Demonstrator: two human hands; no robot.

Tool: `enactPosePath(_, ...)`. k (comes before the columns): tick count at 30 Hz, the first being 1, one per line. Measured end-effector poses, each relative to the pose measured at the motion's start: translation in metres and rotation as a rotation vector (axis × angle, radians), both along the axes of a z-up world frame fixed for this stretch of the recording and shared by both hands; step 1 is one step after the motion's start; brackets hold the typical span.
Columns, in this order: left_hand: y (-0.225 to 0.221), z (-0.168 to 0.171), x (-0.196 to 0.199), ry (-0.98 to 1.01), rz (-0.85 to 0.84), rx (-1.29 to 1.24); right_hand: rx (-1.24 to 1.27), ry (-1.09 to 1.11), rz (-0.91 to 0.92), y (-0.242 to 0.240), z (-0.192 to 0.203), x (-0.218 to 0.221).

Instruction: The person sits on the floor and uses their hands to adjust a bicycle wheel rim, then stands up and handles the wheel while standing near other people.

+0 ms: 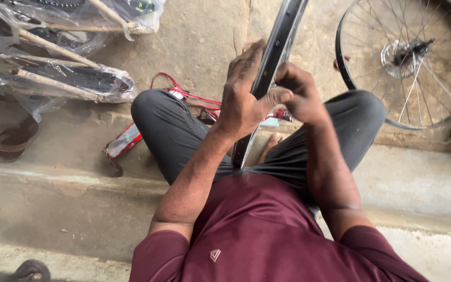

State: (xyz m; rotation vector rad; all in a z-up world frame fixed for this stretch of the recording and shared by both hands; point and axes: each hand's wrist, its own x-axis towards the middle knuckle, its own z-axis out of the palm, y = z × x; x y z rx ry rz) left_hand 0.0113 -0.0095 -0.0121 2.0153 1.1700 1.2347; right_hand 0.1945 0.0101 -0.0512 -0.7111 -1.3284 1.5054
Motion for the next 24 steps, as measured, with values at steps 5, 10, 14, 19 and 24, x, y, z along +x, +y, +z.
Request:
enactPosePath(5,-0.003,-0.005,0.006,-0.010,-0.030,-0.069,0.046,-0.014,-0.073,0.009,-0.015,0.012)
enactPosePath(10,-0.007,-0.008,0.010,-0.007,-0.001,-0.028,0.355,-0.425,-0.487,0.001,-0.055,-0.026)
enactPosePath(14,-0.009,-0.009,0.011,0.035,0.024,-0.024,-0.099,-0.268,-0.199,0.012,-0.063,-0.003)
enactPosePath(19,-0.011,-0.008,0.013,0.002,0.019,-0.031,-0.112,0.199,0.250,0.026,-0.042,0.019)
enactPosePath(24,-0.008,-0.010,0.006,0.026,0.035,-0.012,0.415,-0.379,-0.092,0.011,-0.013,0.016)
